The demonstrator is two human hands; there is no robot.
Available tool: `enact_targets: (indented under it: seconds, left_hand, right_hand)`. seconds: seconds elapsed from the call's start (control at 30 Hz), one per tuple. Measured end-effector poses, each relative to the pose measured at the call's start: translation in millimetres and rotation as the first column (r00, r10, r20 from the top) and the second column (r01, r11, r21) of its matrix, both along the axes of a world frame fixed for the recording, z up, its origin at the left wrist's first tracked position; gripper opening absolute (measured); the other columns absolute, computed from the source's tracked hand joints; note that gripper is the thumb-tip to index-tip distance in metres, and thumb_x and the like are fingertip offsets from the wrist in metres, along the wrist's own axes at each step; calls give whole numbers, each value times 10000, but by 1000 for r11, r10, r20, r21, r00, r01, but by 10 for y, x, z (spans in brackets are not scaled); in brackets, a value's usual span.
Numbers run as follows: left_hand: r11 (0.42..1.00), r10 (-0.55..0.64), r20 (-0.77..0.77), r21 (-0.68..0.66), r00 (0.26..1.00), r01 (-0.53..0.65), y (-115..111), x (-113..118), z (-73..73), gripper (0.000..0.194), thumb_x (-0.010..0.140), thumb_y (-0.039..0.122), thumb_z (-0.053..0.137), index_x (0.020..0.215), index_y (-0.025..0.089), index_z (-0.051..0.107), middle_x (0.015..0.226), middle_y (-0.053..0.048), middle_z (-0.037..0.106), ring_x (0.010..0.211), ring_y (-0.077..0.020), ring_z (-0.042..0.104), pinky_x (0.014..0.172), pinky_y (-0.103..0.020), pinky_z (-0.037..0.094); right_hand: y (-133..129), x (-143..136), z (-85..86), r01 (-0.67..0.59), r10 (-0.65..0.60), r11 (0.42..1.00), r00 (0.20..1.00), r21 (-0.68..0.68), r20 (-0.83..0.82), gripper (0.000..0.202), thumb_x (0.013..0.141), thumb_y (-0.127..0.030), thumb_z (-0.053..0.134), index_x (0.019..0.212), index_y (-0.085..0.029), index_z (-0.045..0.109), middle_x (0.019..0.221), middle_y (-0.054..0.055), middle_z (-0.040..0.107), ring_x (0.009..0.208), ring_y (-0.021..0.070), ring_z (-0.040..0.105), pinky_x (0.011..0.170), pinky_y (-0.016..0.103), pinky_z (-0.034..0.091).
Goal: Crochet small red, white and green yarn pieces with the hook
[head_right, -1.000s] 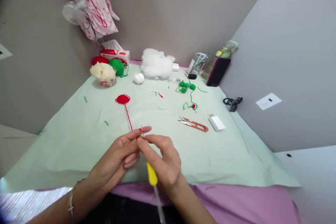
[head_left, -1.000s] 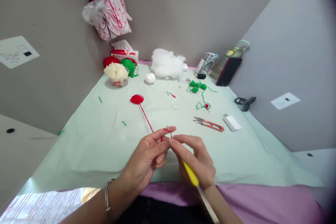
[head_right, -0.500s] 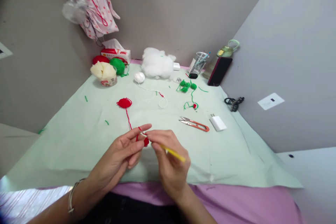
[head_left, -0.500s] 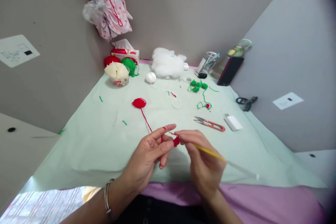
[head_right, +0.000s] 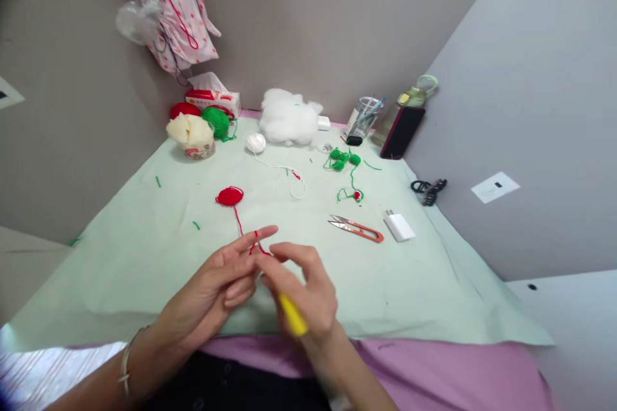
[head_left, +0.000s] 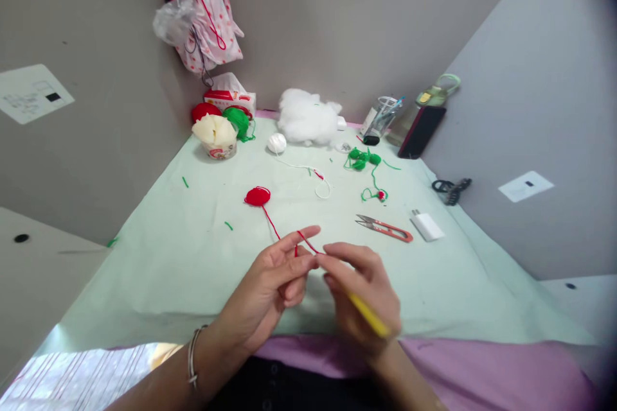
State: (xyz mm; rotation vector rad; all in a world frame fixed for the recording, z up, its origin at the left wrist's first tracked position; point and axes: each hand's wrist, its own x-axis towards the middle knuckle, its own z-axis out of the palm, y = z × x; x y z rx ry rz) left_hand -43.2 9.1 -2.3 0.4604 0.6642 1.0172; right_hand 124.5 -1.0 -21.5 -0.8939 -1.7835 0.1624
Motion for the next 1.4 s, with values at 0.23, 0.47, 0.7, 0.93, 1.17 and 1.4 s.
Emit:
enact_targets:
  seconds: [0.23, 0.47, 0.7, 0.93, 1.17, 1.4]
  left_hand:
    - [997, 43, -57, 70, 997, -39, -9, 44, 15, 339, 833, 222, 878, 1168, 210, 821, 573, 98, 454, 435, -10, 335, 435, -158, 258]
    - [987, 112, -195, 139, 974, -85, -10, 59, -19, 426, 788, 303, 921, 1192, 214, 819, 759, 34, 629, 491, -21, 467, 486, -176, 341]
    - [998, 11, 9, -55, 1000, -10, 45, 24, 7, 328, 788, 232, 911, 1097, 144, 844, 540, 104, 417, 452, -10, 223, 434, -165, 182]
    - [997, 32, -100, 75, 994, -24, -14, 80, -31, 231, 817, 262, 874, 1034, 186, 847, 643, 46, 582, 445, -21, 301, 447, -202, 229]
    - [981, 88, -297, 189, 951, -32, -3, 3, -21, 327, 917, 443, 774, 1098, 177, 834, 562, 37, 550, 519, -91, 419, 535, -230, 346]
    - [978, 91, -325, 206, 941, -23, 31, -3, -16, 271, 806, 358, 885, 1025, 205, 842, 776, -20, 724, 501, -69, 452, 462, -216, 328]
  right_hand:
    - [75, -38, 56, -287, 116, 917, 857, -278, -502, 207, 1043, -208, 591, 1051, -268, 789, 979, 53, 769, 865, 198, 719, 729, 343, 610]
    - [22, -31, 36, -103, 83, 982, 987, -155, -135, 295, 1000, -122, 630, 1180, -297, 786, 1034, 63, 788, 923, 209, 756, 762, 341, 644]
    - [16, 45, -22, -46, -4, 985, 958, -169, -285, 301, 1011, -106, 595, 1165, -286, 782, 983, 56, 761, 835, 195, 722, 724, 345, 616]
    - [77, -18, 10, -308, 69, 884, 830, -352, -554, 177, 1039, -255, 618, 1045, -254, 794, 965, 57, 783, 794, 182, 697, 730, 343, 601]
    - [89, -3, -32, -350, 92, 870, 808, -348, -582, 185, 1051, -249, 603, 1061, -276, 786, 967, 37, 776, 807, 172, 694, 753, 331, 583]
    - [73, -13, 22, -341, 125, 885, 831, -319, -542, 191, 1042, -236, 609, 1036, -270, 797, 972, 50, 764, 839, 185, 684, 742, 338, 586]
